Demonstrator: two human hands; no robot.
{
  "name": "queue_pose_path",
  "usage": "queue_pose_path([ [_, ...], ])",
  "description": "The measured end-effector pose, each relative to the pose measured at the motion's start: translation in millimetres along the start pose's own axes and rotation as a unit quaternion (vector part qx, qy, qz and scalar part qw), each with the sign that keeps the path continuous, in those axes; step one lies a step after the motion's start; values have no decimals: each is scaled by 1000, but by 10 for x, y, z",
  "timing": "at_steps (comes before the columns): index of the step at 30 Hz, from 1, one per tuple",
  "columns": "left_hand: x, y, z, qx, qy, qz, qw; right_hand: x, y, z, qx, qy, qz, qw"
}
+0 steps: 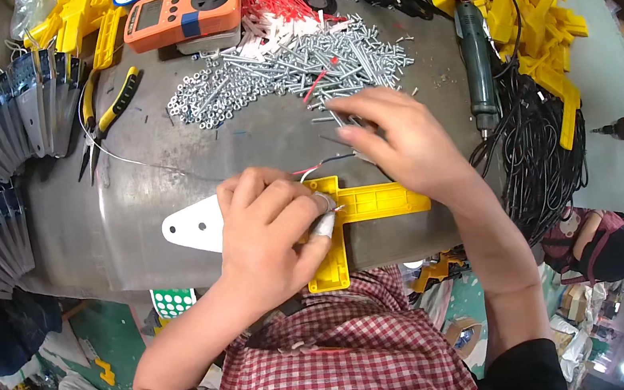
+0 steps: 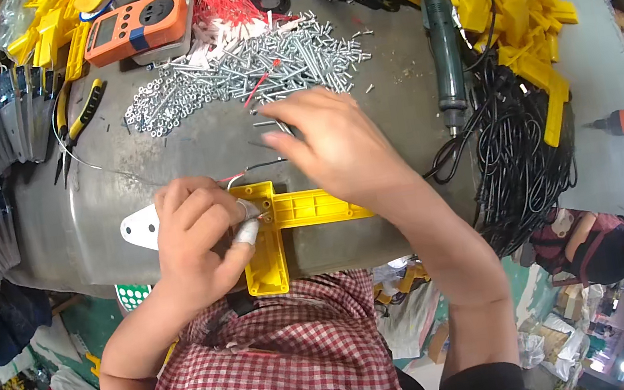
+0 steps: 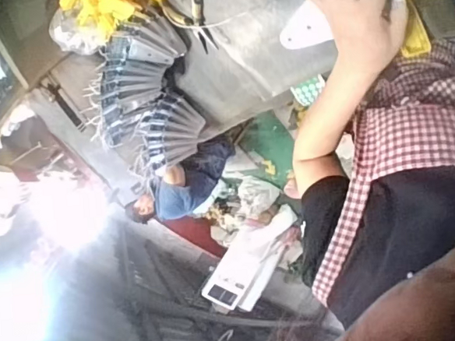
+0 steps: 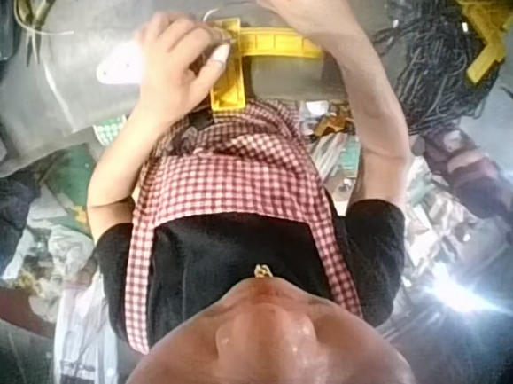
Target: Assembling electronic components using a soldering iron and electric screwdriver.
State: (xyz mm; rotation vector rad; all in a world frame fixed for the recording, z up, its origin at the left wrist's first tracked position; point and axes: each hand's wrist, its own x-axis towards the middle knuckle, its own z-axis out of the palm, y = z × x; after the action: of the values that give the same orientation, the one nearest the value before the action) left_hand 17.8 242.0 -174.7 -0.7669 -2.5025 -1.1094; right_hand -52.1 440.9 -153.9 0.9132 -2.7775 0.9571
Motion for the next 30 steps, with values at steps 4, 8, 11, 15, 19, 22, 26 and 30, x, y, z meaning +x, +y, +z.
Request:
queue_pose_path([
  [4,-25,-2,-18,8,14,-35,999,106,-144,57,133,-81,142,977],
  [8,-21,-8,-3,-4,9,-59,998,-34,-173,-63,222,-39,182,957],
  [11,-28,-21,6,-20,4,-76,997,-183,-216,29,190,1,54,980],
  [15,-29,-44,6,-68,8,-101,993,-317,-393,62,237,-73,167,954],
  [19,-26,-44,11,-76,5,-114,991,-348,-383,84,254,-60,157,953],
  [22,-28,-36,14,-76,11,-114,991,-360,-388,116,270,-44,151,950],
  [26,-30,-11,6,-31,8,-89,996,-359,-374,123,285,-41,152,945],
  [30,-39,23,6,55,16,-40,998,-328,-343,105,299,-70,186,933],
])
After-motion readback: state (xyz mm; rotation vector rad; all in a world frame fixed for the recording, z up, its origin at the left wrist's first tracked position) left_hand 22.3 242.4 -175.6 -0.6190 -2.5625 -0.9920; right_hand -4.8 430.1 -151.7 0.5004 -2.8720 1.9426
